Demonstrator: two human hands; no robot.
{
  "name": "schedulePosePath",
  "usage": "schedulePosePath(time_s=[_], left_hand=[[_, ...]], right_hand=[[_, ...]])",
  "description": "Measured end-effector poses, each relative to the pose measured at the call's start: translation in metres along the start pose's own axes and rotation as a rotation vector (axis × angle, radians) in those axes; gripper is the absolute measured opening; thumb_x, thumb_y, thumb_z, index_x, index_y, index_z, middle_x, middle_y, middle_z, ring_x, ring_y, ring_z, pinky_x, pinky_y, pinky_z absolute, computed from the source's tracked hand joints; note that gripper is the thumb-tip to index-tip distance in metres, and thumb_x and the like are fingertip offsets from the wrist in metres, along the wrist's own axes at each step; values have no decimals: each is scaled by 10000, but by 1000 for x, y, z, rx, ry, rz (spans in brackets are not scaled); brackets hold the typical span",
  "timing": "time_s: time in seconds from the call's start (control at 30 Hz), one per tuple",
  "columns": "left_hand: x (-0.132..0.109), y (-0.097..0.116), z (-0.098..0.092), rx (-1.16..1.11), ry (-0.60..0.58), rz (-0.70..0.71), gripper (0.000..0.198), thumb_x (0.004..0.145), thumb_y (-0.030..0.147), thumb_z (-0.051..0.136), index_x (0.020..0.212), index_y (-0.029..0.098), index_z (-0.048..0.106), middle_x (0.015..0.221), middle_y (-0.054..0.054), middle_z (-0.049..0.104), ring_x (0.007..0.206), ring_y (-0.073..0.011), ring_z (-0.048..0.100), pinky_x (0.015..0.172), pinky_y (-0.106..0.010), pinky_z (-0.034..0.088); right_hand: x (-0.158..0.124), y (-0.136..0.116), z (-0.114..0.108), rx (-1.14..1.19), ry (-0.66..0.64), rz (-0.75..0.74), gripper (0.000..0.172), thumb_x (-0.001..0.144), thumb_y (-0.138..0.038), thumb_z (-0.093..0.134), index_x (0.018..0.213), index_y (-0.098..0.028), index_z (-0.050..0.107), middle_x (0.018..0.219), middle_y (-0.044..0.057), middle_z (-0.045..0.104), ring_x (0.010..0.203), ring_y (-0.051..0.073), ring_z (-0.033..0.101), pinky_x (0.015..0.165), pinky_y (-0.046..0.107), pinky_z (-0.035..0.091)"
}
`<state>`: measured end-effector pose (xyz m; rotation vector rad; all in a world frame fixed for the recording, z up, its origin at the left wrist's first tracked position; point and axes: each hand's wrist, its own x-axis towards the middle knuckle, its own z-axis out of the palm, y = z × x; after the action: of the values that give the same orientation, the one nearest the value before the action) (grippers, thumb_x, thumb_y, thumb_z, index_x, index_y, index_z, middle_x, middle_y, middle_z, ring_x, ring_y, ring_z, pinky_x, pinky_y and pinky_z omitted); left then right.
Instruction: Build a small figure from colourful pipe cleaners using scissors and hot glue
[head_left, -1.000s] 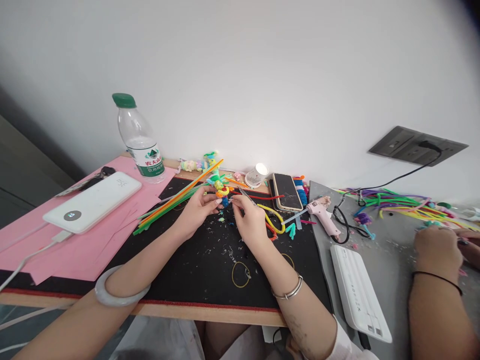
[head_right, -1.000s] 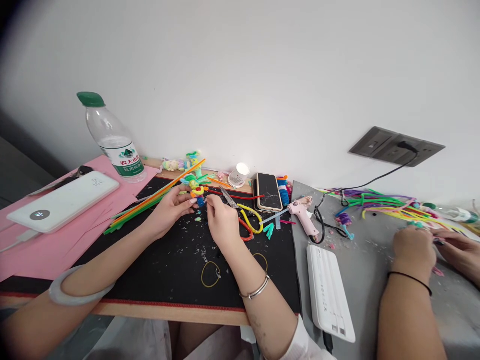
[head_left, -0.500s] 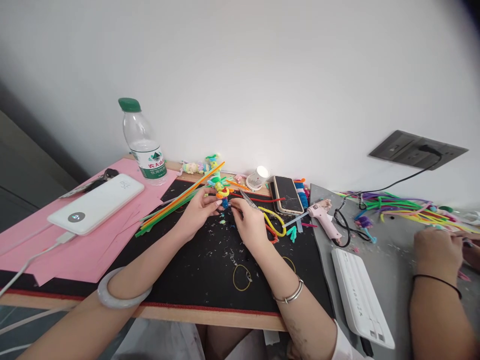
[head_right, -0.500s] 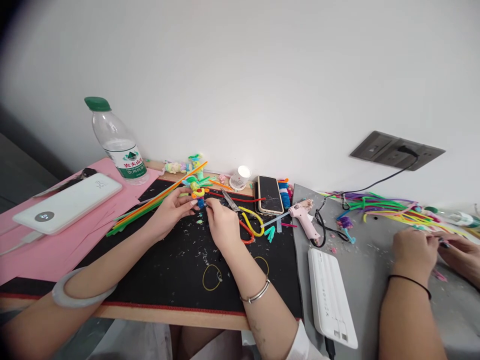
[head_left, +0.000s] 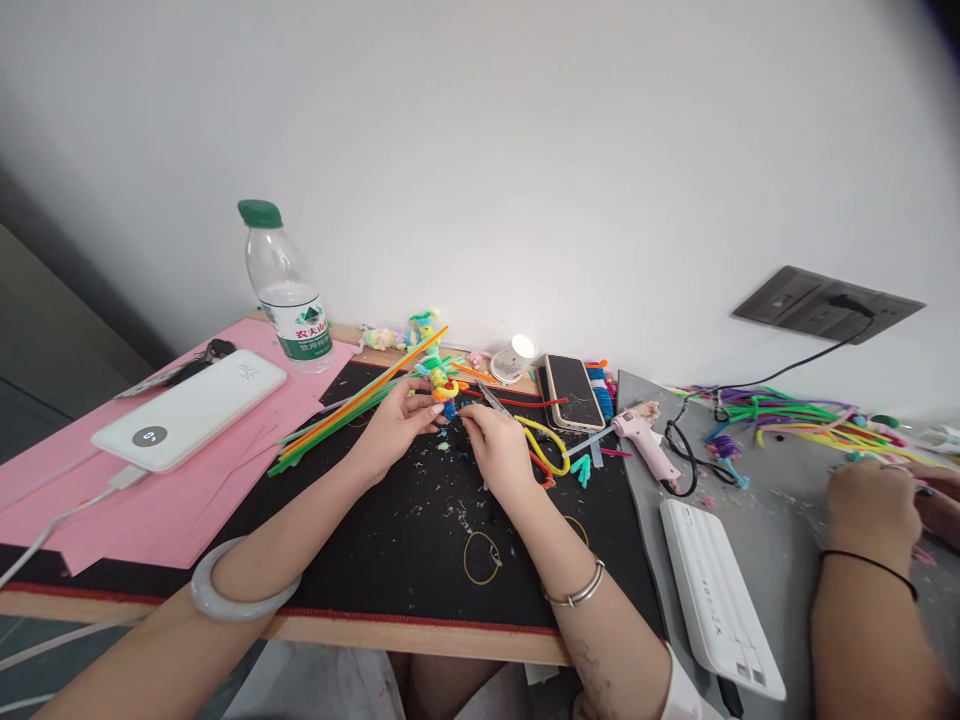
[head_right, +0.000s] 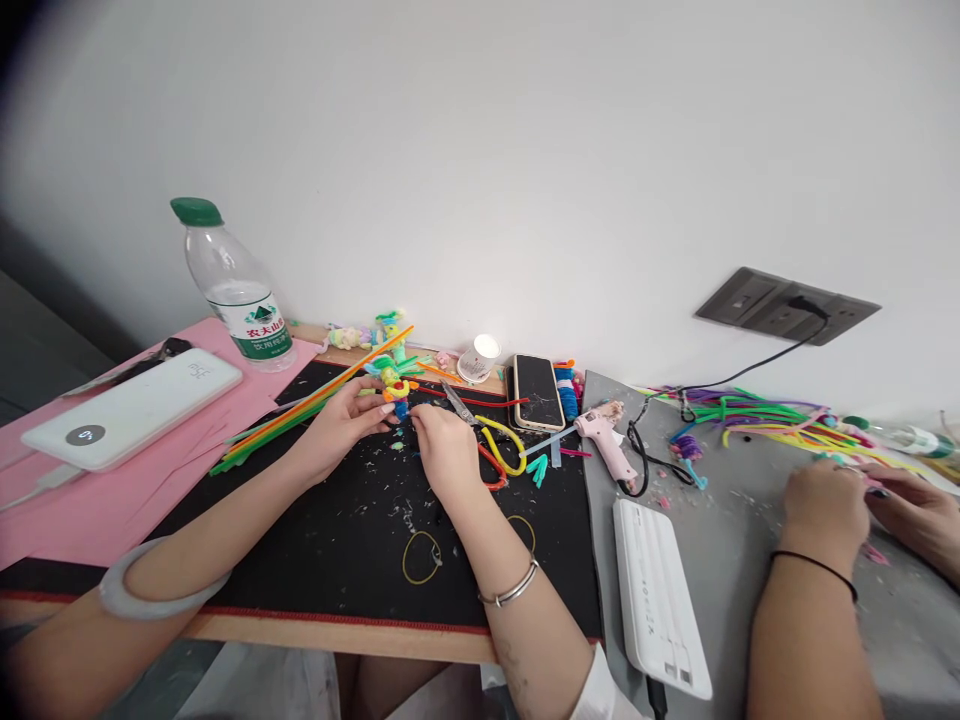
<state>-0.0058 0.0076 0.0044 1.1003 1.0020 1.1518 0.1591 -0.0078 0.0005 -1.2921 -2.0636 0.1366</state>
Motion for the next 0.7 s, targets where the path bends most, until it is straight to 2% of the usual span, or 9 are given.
schedulePosePath(time_s=[0.17,0.3,0.4,0.53,0.7], left_hand=[[1,1,-1,-19,17,-6,408,706,304,731,1028,189,508,833,5,654,739,-121,635,680,-240,495],[4,4,-6,-110,162,48,387,692,230,721,1006,199,497,847,14,653,710,-100,627,656,-218,492],[6,5,-9,-188,236,48,369,690,185,702,991,203,488,883,11,649,721,-97,633,672,-225,500],[7,5,-10,-221,224,41,364,699,181,690,997,210,483,916,8,643,734,-101,639,691,-241,505],[6,7,-10,-208,200,62,385,696,210,697,1009,219,473,906,15,645,714,-91,629,670,-224,491]], right_hand=[[1,1,-2,74,-14,33,178,920,-204,477,961,-212,651,887,37,720,785,183,659,706,260,455],[2,3,-3,113,54,125,198,920,-225,463,1029,-196,626,908,48,718,772,184,655,704,270,461],[4,6,-1,106,70,133,198,918,-213,452,1004,-191,629,885,50,711,779,188,650,724,277,464],[8,8,3,37,45,98,212,920,-189,439,1008,-188,631,930,64,694,831,192,637,761,286,467],[23,6,13,-174,-78,-3,170,889,-150,510,950,-183,664,981,98,649,955,237,575,817,332,463]])
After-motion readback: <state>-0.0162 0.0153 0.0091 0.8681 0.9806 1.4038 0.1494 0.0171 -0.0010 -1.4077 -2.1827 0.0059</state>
